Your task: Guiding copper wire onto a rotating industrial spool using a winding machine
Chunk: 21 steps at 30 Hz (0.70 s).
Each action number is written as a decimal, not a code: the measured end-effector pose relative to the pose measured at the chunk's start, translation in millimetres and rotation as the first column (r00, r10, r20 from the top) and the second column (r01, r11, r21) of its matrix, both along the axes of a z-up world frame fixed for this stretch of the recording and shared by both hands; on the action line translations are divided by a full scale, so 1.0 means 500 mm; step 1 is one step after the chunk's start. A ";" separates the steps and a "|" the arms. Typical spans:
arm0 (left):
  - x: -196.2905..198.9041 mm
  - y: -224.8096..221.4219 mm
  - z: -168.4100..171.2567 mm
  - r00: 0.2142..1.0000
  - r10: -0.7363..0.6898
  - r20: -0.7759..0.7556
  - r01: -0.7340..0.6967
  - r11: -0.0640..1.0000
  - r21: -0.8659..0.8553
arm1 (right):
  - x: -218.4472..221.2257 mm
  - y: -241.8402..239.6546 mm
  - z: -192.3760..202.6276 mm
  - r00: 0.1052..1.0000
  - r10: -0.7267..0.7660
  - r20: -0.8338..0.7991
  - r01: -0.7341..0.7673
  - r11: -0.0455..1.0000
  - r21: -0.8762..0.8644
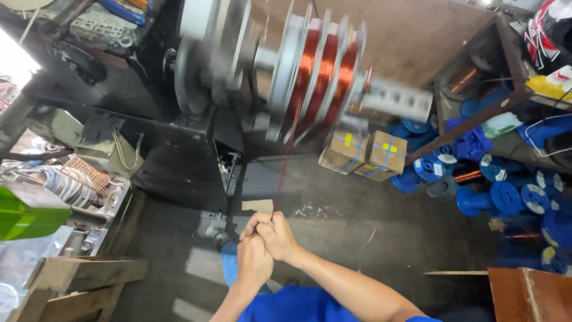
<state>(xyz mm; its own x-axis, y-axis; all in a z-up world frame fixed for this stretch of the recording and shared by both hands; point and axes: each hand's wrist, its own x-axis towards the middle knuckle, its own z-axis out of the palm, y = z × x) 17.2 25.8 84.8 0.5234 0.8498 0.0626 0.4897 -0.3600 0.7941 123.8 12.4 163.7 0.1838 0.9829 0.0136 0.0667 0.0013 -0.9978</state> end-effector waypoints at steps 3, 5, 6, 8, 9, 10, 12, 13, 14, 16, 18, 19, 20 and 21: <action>-0.006 0.016 0.068 1.000 -0.024 -0.021 0.023 0.999 -0.047 | -0.007 0.010 0.040 0.994 0.002 -0.106 0.001 1.000 0.020; -0.004 0.027 0.004 0.999 -0.024 -0.044 0.021 0.998 -0.053 | -0.006 0.027 -0.028 0.995 -0.009 -0.097 0.007 1.000 -0.025; -0.004 0.033 -0.029 0.997 -0.033 -0.068 0.029 0.998 -0.064 | -0.007 0.035 -0.063 0.996 -0.029 -0.087 0.022 0.997 -0.075; -0.006 0.015 -0.091 0.999 -0.002 -0.044 0.000 0.999 -0.046 | -0.008 0.016 -0.110 1.000 -0.019 -0.023 0.017 0.999 -0.051; -0.006 0.007 -0.122 1.000 0.025 -0.017 -0.026 0.999 -0.032 | -0.007 0.007 -0.133 0.999 -0.014 0.044 0.016 0.999 -0.029; -0.010 0.007 -0.117 1.000 0.025 -0.015 -0.025 0.999 -0.024 | -0.010 0.006 -0.115 0.999 -0.016 0.045 0.017 1.000 -0.021; -0.027 -0.022 -0.110 0.996 0.005 0.084 -0.008 0.999 0.043 | -0.021 -0.021 -0.082 1.000 0.022 0.012 -0.022 1.000 -0.021; -0.034 -0.028 -0.070 0.997 0.006 0.079 -0.008 1.000 0.028 | -0.026 -0.024 -0.051 1.000 0.022 0.006 -0.022 0.999 -0.036; -0.037 -0.024 -0.032 1.000 0.002 0.023 -0.002 1.000 0.014 | -0.030 -0.018 -0.022 0.999 0.033 0.008 -0.033 0.999 0.000; -0.042 -0.013 0.017 0.999 -0.002 -0.034 0.002 1.000 0.000 | -0.035 -0.006 0.009 0.999 0.044 0.008 -0.044 0.998 0.036; -0.043 0.000 0.036 0.998 0.013 -0.067 -0.018 0.998 -0.066 | -0.038 0.009 0.010 0.995 0.017 -0.101 -0.016 1.000 0.007; -0.039 0.002 0.017 0.998 0.016 -0.068 -0.020 0.998 -0.064 | -0.036 0.010 -0.005 0.995 0.019 -0.102 -0.019 1.000 0.009; -0.033 0.004 -0.002 0.998 0.003 -0.067 -0.008 0.998 -0.070 | -0.033 0.011 -0.018 0.996 0.010 -0.092 -0.013 0.999 -0.038; -0.028 0.006 -0.021 0.998 -0.009 -0.066 0.004 0.997 -0.076 | -0.029 0.012 -0.032 0.997 0.000 -0.082 -0.007 0.996 -0.085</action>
<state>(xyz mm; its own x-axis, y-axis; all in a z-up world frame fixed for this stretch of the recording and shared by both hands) 3.3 28.9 74.4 0.5300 0.8472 -0.0373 0.5402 -0.3035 0.7849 109.3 18.3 147.6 0.1773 0.9805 -0.0851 -0.0148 -0.0838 -0.9964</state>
